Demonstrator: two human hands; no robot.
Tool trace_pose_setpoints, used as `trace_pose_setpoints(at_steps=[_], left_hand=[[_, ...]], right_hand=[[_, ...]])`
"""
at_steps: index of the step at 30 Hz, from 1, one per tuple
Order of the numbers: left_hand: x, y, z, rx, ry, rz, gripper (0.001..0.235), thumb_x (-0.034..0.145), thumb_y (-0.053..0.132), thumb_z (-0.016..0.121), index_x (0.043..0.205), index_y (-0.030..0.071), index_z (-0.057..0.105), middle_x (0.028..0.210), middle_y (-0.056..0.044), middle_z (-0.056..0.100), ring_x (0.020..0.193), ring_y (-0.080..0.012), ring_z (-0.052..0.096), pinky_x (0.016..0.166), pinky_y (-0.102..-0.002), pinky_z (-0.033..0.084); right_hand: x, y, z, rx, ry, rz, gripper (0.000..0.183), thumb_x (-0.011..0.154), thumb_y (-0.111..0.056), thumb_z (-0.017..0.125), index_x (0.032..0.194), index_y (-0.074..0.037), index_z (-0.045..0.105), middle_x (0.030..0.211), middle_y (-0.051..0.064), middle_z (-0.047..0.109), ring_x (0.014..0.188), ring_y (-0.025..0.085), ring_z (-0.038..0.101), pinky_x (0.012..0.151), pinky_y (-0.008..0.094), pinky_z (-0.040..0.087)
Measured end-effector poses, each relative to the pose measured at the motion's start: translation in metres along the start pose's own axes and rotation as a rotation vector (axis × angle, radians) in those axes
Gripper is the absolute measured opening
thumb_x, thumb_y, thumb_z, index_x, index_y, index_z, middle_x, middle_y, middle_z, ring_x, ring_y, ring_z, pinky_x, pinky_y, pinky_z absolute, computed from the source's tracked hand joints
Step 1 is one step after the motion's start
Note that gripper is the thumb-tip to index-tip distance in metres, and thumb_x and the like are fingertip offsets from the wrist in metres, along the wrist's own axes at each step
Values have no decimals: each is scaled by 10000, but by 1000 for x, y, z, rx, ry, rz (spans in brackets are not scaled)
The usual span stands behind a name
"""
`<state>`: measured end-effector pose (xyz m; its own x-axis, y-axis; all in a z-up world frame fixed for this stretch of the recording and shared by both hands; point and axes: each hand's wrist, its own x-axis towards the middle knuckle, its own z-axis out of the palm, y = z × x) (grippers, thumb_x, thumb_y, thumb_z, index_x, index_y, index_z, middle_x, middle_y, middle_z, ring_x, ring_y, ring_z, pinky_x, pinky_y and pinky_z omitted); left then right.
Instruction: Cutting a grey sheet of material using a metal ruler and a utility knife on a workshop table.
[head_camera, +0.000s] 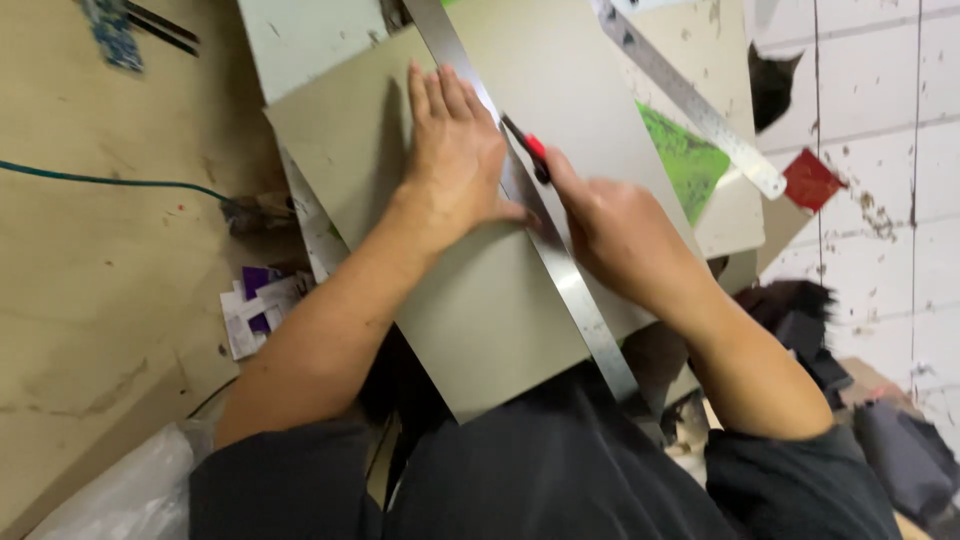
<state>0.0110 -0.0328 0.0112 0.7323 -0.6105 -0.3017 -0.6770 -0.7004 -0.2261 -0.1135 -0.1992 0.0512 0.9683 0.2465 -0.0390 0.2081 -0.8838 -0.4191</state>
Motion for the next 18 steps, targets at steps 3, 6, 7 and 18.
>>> trace_pose_setpoints(at_steps=[3, 6, 7, 18], left_hand=[[-1, -2, 7, -13, 42, 5, 1859, 402, 1299, 473, 1493, -202, 377, 1510, -486, 395, 1398, -584, 433, 1164, -737, 12], [-2, -5, -2, -14, -47, 16, 1782, 479, 1282, 435, 1530, -155, 360, 1559, -453, 355, 1447, -571, 358, 1165, -716, 23], [-2, -5, 7, -14, -55, 29, 1782, 479, 1282, 435, 1530, -155, 360, 1559, -453, 355, 1447, -571, 358, 1165, -716, 23], [2, -10, 33, 18, 138, 27, 1880, 485, 1341, 393, 1532, -220, 411, 1487, -487, 484, 1440, -566, 376, 1160, -698, 50]], right_hand=[[-73, -21, -21, 88, -322, 248, 899, 895, -26, 484, 1687, -260, 128, 797, 160, 562, 651, 496, 549, 612, 544, 443], [-156, -24, -8, 127, -338, 326, 970, 843, 9, 560, 1683, -268, 162, 818, 87, 529, 533, 400, 546, 585, 436, 488], [-178, -25, -4, 135, -343, 338, 970, 843, 9, 560, 1683, -268, 162, 818, 87, 529, 533, 400, 546, 585, 436, 488], [-293, -40, 12, 0, -410, 419, 796, 944, -152, 577, 1656, -181, 223, 810, 37, 504, 540, 288, 535, 467, 448, 497]])
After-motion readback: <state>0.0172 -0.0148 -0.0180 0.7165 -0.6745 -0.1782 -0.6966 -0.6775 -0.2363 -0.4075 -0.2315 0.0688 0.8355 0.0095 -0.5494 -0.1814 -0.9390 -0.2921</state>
